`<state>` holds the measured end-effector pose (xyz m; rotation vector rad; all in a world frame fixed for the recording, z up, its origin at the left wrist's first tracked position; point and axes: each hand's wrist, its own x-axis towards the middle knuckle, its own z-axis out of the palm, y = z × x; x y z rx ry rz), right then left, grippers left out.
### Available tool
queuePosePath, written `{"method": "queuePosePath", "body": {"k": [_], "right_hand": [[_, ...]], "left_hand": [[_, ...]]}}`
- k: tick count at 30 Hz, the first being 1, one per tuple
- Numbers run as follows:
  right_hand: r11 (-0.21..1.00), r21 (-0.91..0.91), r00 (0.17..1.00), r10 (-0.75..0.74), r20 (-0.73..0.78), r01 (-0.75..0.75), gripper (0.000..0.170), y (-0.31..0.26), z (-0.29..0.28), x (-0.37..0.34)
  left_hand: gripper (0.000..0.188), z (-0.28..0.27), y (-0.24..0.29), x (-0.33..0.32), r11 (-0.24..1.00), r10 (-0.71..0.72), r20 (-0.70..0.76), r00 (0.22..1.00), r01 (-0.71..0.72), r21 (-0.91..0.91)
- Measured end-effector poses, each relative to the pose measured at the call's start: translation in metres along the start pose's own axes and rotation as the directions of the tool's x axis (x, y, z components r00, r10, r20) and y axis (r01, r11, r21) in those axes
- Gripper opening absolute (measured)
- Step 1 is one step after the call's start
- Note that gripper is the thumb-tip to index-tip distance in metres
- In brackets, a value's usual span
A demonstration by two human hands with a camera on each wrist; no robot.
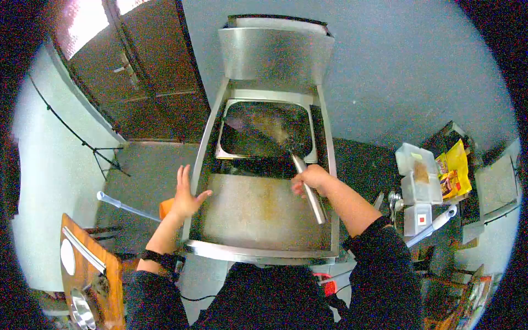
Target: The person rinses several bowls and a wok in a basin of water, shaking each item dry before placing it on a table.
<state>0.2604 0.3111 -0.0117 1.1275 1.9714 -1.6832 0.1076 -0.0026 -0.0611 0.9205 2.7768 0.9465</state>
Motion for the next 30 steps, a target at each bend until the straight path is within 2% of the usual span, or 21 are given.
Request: {"method": "queuePosePath", "body": {"k": [1, 2, 5, 6, 7, 9, 10, 14, 17, 22, 25, 27, 28, 30], "right_hand": [[0.988, 0.145, 0.996, 0.050, 0.073, -0.060, 0.014, -0.005, 0.001, -0.004], [0.988, 0.156, 1.000, 0.015, 0.021, -0.018, 0.009, -0.005, 0.002, -0.004], [0.992, 0.088, 0.995, -0.091, -0.049, 0.095, 0.009, -0.001, 0.002, 0.001], [0.993, 0.102, 0.995, -0.049, -0.084, 0.057, 0.011, -0.005, 0.007, 0.001], [0.990, 0.115, 0.992, -0.069, -0.103, 0.080, 0.011, -0.007, 0.011, -0.002], [0.983, 0.139, 0.985, -0.101, -0.139, 0.120, 0.013, -0.015, 0.018, -0.013], [0.991, 0.094, 0.989, -0.083, -0.123, 0.095, 0.016, -0.020, 0.017, -0.018], [0.985, -0.074, 0.962, -0.169, -0.214, 0.156, 0.019, -0.039, 0.022, -0.060], [0.952, -0.189, 0.909, -0.289, -0.299, 0.240, 0.020, -0.032, 0.018, -0.071], [0.912, -0.357, 0.813, -0.360, -0.458, 0.203, 0.028, -0.030, 0.022, -0.096], [0.913, -0.348, 0.789, -0.369, -0.491, 0.210, 0.033, -0.029, 0.028, -0.101], [0.803, -0.551, 0.655, -0.546, -0.523, 0.229, 0.038, -0.015, 0.035, -0.089], [0.732, -0.644, 0.579, -0.630, -0.517, 0.222, 0.040, -0.012, 0.037, -0.085], [0.781, -0.624, 0.629, -0.496, -0.598, 0.024, 0.045, -0.021, 0.051, -0.092]], "left_hand": [[0.093, 0.000, 0.000, 0.000, 1.000, -0.006, 0.001, 1.000, 0.006, -0.007], [0.093, 0.000, -0.001, 0.000, 1.000, -0.013, 0.004, 1.000, 0.013, -0.013], [0.094, -0.001, -0.004, 0.000, 0.993, 0.005, 0.000, 1.000, -0.005, -0.116], [0.094, -0.006, 0.004, -0.002, 0.992, -0.043, 0.022, 0.999, 0.045, -0.114], [0.095, -0.001, -0.002, -0.001, 0.996, -0.003, -0.012, 1.000, 0.002, -0.092], [0.096, 0.001, -0.004, -0.002, 0.995, -0.009, -0.017, 1.000, 0.007, -0.104], [0.097, -0.001, -0.004, -0.002, 0.995, -0.012, 0.009, 1.000, 0.012, -0.102], [0.096, -0.004, -0.003, 0.000, 0.991, -0.013, 0.045, 0.999, 0.019, -0.133], [0.094, -0.008, -0.001, -0.002, 0.986, 0.005, 0.043, 0.999, 0.002, -0.167], [0.092, -0.008, -0.002, 0.000, 0.974, 0.037, 0.053, 0.998, -0.024, -0.226], [0.091, -0.006, -0.006, -0.002, 0.964, 0.069, 0.030, 0.997, -0.059, -0.261], [0.091, -0.005, -0.008, -0.002, 0.960, 0.088, 0.015, 0.996, -0.081, -0.269], [0.091, -0.005, -0.008, -0.002, 0.959, 0.092, 0.015, 0.996, -0.084, -0.270], [0.090, -0.006, -0.007, -0.002, 0.955, 0.085, 0.036, 0.996, -0.071, -0.287]]}}
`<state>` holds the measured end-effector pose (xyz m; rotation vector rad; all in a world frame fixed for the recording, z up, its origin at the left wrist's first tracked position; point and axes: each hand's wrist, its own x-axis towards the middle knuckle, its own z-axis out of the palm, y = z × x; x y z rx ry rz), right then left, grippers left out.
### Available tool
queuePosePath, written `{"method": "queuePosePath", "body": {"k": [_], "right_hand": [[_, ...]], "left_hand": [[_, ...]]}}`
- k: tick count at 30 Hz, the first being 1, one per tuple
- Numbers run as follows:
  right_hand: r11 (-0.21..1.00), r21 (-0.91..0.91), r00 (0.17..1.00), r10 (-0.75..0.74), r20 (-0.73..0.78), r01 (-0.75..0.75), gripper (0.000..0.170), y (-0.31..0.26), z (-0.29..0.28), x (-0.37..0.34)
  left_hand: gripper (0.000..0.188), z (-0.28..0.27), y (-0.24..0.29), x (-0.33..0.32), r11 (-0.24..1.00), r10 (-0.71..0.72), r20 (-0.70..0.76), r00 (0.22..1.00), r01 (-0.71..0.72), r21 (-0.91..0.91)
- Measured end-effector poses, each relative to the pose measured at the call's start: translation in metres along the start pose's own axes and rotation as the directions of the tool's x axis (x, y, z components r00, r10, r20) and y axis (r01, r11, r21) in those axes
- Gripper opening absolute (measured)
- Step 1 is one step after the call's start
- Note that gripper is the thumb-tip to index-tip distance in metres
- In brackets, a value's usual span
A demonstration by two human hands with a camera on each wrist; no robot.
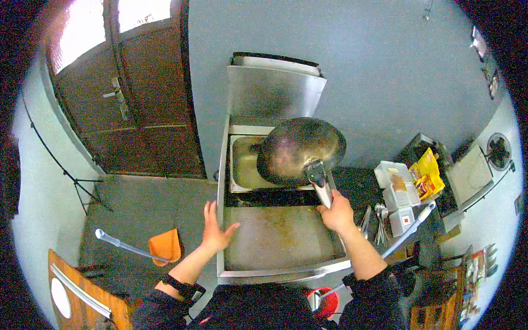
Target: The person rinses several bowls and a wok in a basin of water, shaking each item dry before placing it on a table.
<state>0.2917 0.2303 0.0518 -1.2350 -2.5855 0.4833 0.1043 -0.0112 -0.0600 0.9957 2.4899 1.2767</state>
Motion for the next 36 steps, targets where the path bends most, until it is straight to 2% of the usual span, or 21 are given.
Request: {"method": "queuePosePath", "body": {"k": [1, 2, 5, 9, 13, 14, 17, 23, 30, 33, 34, 35, 36], "right_hand": [[0.995, -0.064, 0.996, 0.083, 0.019, -0.081, 0.047, -0.010, -0.002, -0.004], [0.986, -0.145, 0.996, 0.075, -0.038, -0.080, 0.047, -0.004, 0.008, -0.005], [0.961, -0.258, 0.994, 0.086, -0.070, -0.102, 0.049, -0.015, 0.015, -0.010], [0.955, -0.256, 0.989, 0.143, -0.039, -0.148, 0.051, -0.024, 0.027, -0.008], [0.946, -0.302, 0.991, 0.099, -0.091, -0.122, 0.057, -0.028, 0.043, -0.010], [0.944, -0.315, 0.990, 0.064, -0.124, -0.100, 0.052, -0.028, 0.045, -0.012], [0.917, -0.381, 0.993, 0.095, -0.074, -0.116, 0.044, -0.037, 0.042, -0.013], [0.894, -0.430, 0.990, 0.141, 0.005, -0.125, 0.044, -0.048, 0.047, -0.014], [0.907, -0.420, 0.993, 0.078, 0.090, -0.033, 0.042, -0.052, 0.042, -0.002], [0.939, -0.341, 0.984, 0.011, 0.178, 0.051, 0.038, -0.047, 0.046, 0.007], [0.959, -0.262, 0.988, -0.076, 0.131, 0.108, 0.030, -0.042, 0.052, 0.008], [0.998, -0.029, 0.964, 0.055, 0.261, -0.049, 0.029, -0.039, 0.053, 0.009], [0.955, 0.181, 0.901, 0.143, 0.409, -0.234, 0.028, -0.045, 0.048, 0.010]], "left_hand": [[0.090, -0.001, 0.001, 0.000, 1.000, -0.014, 0.018, 1.000, 0.015, -0.016], [0.090, -0.001, 0.001, 0.000, 0.999, -0.028, 0.037, 0.999, 0.029, -0.032], [0.089, 0.003, -0.004, 0.003, 0.999, -0.026, 0.042, 0.999, 0.028, -0.046], [0.088, 0.006, -0.010, 0.001, 0.996, 0.017, 0.026, 1.000, -0.015, -0.090], [0.088, 0.001, -0.007, 0.002, 0.993, 0.050, 0.018, 0.999, -0.048, -0.112], [0.088, 0.000, -0.008, 0.000, 0.991, 0.068, 0.017, 0.998, -0.066, -0.115], [0.087, 0.001, -0.007, 0.000, 0.989, 0.075, 0.013, 0.997, -0.073, -0.130], [0.087, -0.003, -0.004, 0.000, 0.993, 0.018, 0.049, 0.999, -0.012, -0.117], [0.088, -0.001, -0.008, 0.000, 0.993, 0.057, 0.024, 0.998, -0.055, -0.107], [0.088, 0.001, -0.008, 0.000, 0.992, 0.054, 0.021, 0.998, -0.051, -0.118], [0.088, 0.001, -0.008, -0.001, 0.992, 0.043, 0.023, 0.999, -0.040, -0.119], [0.088, 0.000, -0.007, -0.002, 0.993, 0.030, 0.026, 0.999, -0.026, -0.118], [0.088, 0.000, -0.008, -0.002, 0.992, 0.031, 0.024, 0.999, -0.028, -0.126]]}}
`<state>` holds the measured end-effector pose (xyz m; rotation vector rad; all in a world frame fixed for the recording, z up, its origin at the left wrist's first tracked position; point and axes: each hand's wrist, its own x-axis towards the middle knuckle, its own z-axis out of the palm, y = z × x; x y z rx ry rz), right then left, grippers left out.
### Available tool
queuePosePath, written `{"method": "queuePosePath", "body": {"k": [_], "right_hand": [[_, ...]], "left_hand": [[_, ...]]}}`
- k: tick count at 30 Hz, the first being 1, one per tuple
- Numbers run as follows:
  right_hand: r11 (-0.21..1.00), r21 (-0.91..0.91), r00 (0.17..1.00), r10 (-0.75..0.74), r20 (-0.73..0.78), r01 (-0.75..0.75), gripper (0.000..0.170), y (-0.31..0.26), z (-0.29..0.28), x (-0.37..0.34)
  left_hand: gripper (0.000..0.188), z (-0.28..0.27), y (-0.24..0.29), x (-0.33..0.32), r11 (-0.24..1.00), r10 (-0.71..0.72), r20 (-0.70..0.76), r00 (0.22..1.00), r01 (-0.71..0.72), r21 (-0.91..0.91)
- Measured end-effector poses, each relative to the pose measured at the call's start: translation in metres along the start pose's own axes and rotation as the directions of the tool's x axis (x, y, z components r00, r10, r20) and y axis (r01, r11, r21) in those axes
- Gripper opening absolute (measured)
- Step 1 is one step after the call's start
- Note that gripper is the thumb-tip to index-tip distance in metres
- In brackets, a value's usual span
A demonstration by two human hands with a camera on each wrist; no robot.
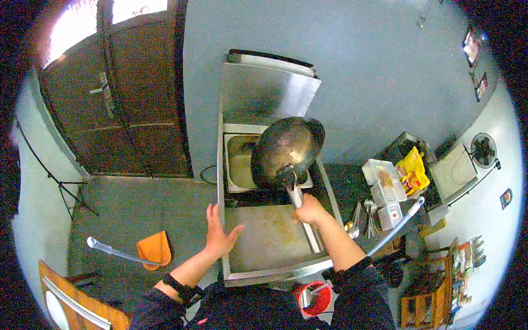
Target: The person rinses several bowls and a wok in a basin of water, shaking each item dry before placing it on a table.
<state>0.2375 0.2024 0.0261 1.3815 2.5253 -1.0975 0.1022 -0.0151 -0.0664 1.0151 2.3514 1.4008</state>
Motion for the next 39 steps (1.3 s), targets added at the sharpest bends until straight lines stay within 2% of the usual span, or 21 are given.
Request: {"method": "queuePosePath", "body": {"k": [1, 4, 7, 13, 14, 17, 18, 23, 25, 26, 27, 29, 30, 31, 33, 36, 39], "right_hand": [[0.961, 0.249, 0.984, 0.085, 0.159, -0.123, 0.028, -0.006, -0.001, -0.001], [0.907, 0.399, 0.988, 0.093, 0.127, -0.137, 0.028, -0.011, 0.007, -0.006], [0.910, 0.395, 0.992, 0.117, 0.052, -0.128, 0.027, -0.014, 0.009, -0.008], [0.914, 0.402, 0.997, -0.025, -0.073, 0.052, 0.020, -0.008, 0.015, -0.012], [0.942, 0.329, 0.993, -0.028, -0.117, 0.065, 0.020, -0.004, 0.014, -0.011], [0.895, 0.416, 0.976, -0.079, -0.204, 0.160, 0.023, 0.012, 0.009, -0.010], [0.872, 0.433, 0.965, -0.138, -0.224, 0.226, 0.023, 0.005, 0.000, -0.018], [0.894, 0.307, 0.889, -0.179, -0.421, 0.325, 0.029, -0.018, -0.062, -0.054], [0.929, 0.083, 0.795, -0.259, -0.549, 0.360, 0.032, -0.032, -0.089, -0.076], [0.951, 0.063, 0.785, -0.212, -0.581, 0.304, 0.035, -0.038, -0.100, -0.084], [0.967, 0.100, 0.828, -0.145, -0.542, 0.235, 0.034, -0.047, -0.106, -0.095], [0.938, -0.040, 0.730, -0.294, -0.616, 0.345, 0.034, -0.026, -0.099, -0.082], [0.955, -0.039, 0.737, -0.254, -0.626, 0.296, 0.034, -0.021, -0.092, -0.080], [0.896, -0.125, 0.634, -0.394, -0.665, 0.425, 0.033, -0.012, -0.084, -0.073], [0.931, -0.123, 0.683, -0.337, -0.648, 0.343, 0.034, -0.005, -0.071, -0.074], [0.932, -0.182, 0.665, -0.353, -0.657, 0.315, 0.037, -0.003, -0.052, -0.078], [0.930, -0.085, 0.665, -0.318, -0.675, 0.359, 0.038, -0.002, -0.054, -0.077]], "left_hand": [[0.088, 0.001, -0.001, 0.002, 1.000, 0.003, -0.004, 1.000, -0.003, -0.010], [0.089, 0.001, -0.003, 0.001, 1.000, -0.005, -0.012, 1.000, 0.004, -0.020], [0.089, 0.003, -0.004, 0.001, 1.000, -0.010, -0.011, 1.000, 0.010, -0.002], [0.091, 0.001, 0.000, 0.001, 0.998, -0.059, 0.015, 0.998, 0.059, -0.010], [0.091, 0.000, 0.001, 0.002, 0.997, -0.072, 0.020, 0.997, 0.072, -0.013], [0.092, -0.007, 0.008, 0.001, 0.993, -0.116, 0.051, 0.992, 0.115, 0.032], [0.093, -0.006, 0.007, 0.001, 0.993, -0.111, 0.040, 0.993, 0.110, 0.036], [0.096, 0.001, 0.000, 0.004, 0.997, -0.067, 0.020, 0.998, 0.066, 0.029], [0.097, 0.000, 0.002, 0.004, 0.996, -0.085, 0.028, 0.996, 0.085, 0.013], [0.097, 0.000, 0.002, 0.003, 0.996, -0.093, 0.033, 0.995, 0.093, 0.004], [0.098, 0.001, 0.002, 0.003, 0.996, -0.091, 0.026, 0.996, 0.091, 0.004], [0.098, 0.002, 0.000, 0.002, 0.997, -0.078, 0.010, 0.997, 0.078, -0.006], [0.098, 0.003, -0.002, 0.003, 0.997, -0.071, 0.011, 0.997, 0.071, -0.002], [0.098, 0.004, -0.005, 0.004, 0.998, -0.066, 0.008, 0.998, 0.066, -0.004], [0.098, 0.006, -0.007, 0.001, 0.998, -0.061, 0.011, 0.998, 0.061, -0.014], [0.097, 0.005, -0.008, 0.002, 1.000, -0.026, -0.012, 1.000, 0.027, 0.009], [0.097, 0.006, -0.010, 0.002, 0.997, -0.039, -0.016, 0.999, 0.038, -0.061]]}}
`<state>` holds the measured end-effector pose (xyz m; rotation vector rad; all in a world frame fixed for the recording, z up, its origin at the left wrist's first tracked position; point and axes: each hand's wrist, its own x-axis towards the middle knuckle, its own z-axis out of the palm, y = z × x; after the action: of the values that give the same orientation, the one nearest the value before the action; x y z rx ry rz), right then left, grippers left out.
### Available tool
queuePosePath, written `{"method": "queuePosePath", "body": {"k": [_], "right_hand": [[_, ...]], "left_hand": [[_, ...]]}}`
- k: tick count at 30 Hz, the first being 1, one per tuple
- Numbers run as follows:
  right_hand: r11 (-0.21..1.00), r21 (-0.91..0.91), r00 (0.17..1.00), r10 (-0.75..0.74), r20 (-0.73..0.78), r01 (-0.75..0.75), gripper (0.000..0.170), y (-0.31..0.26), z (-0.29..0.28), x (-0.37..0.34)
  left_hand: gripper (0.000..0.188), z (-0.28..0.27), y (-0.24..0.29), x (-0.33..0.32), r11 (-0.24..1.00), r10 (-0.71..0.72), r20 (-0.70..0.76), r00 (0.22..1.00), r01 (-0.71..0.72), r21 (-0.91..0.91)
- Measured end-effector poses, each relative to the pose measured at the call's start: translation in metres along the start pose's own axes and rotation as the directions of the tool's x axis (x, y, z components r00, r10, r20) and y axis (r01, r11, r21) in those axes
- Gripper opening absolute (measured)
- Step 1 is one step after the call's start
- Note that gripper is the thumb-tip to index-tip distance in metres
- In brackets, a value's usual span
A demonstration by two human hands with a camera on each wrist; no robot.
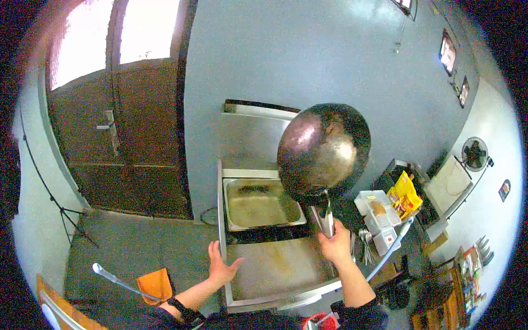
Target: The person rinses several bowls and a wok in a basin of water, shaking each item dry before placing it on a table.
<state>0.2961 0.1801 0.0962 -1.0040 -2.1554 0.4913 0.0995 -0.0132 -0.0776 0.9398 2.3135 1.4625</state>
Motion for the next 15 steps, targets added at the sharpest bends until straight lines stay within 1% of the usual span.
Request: {"method": "queuePosePath", "body": {"k": [1, 4, 5, 6, 7, 8, 9, 10, 12, 14, 15], "right_hand": [[0.999, 0.032, 1.000, 0.012, 0.001, -0.012, 0.038, 0.000, -0.001, 0.000], [0.998, -0.013, 0.994, -0.064, -0.090, 0.063, 0.039, 0.008, -0.013, 0.005], [0.998, -0.036, 0.992, -0.064, -0.107, 0.061, 0.038, 0.005, -0.022, 0.004], [0.995, 0.031, 0.992, -0.090, -0.087, 0.093, 0.037, 0.005, -0.031, 0.005], [0.992, 0.055, 0.989, -0.111, -0.097, 0.116, 0.037, 0.015, -0.037, 0.008], [0.987, 0.083, 0.986, -0.133, -0.101, 0.141, 0.036, 0.026, -0.041, 0.010], [0.989, 0.109, 0.992, -0.090, -0.083, 0.099, 0.037, 0.024, -0.048, 0.010], [0.982, 0.104, 0.984, -0.146, -0.106, 0.157, 0.038, 0.033, -0.052, 0.011], [0.980, 0.198, 0.999, -0.041, 0.011, 0.038, 0.045, 0.050, -0.062, 0.018], [0.914, 0.400, 0.998, -0.063, -0.024, 0.067, 0.051, 0.077, -0.060, 0.023], [0.953, 0.281, 0.993, -0.121, 0.003, 0.115, 0.054, 0.077, -0.068, 0.022]], "left_hand": [[0.096, 0.000, -0.001, -0.001, 1.000, 0.016, -0.020, 1.000, -0.016, 0.008], [0.091, -0.013, -0.002, -0.009, 0.972, -0.014, -0.030, 0.999, 0.006, -0.235], [0.087, -0.018, -0.012, -0.014, 0.976, 0.040, -0.102, 0.994, -0.061, -0.211], [0.083, -0.024, -0.026, -0.020, 0.976, 0.090, -0.172, 0.981, -0.121, -0.180], [0.078, -0.034, -0.036, -0.027, 0.986, 0.074, -0.234, 0.969, -0.107, -0.130], [0.076, -0.046, -0.039, -0.038, 0.990, 0.003, -0.306, 0.952, -0.046, -0.135], [0.076, -0.063, -0.038, -0.050, 0.989, -0.105, -0.315, 0.943, 0.064, -0.137], [0.076, -0.079, -0.032, -0.067, 0.964, -0.233, -0.304, 0.924, 0.178, -0.197], [0.075, -0.096, -0.052, -0.107, 0.968, -0.249, -0.458, 0.853, 0.233, -0.092], [0.075, -0.094, -0.092, -0.153, 0.948, -0.225, -0.650, 0.726, 0.318, 0.027], [0.074, -0.098, -0.094, -0.181, 0.929, -0.183, -0.675, 0.715, 0.351, 0.120]]}}
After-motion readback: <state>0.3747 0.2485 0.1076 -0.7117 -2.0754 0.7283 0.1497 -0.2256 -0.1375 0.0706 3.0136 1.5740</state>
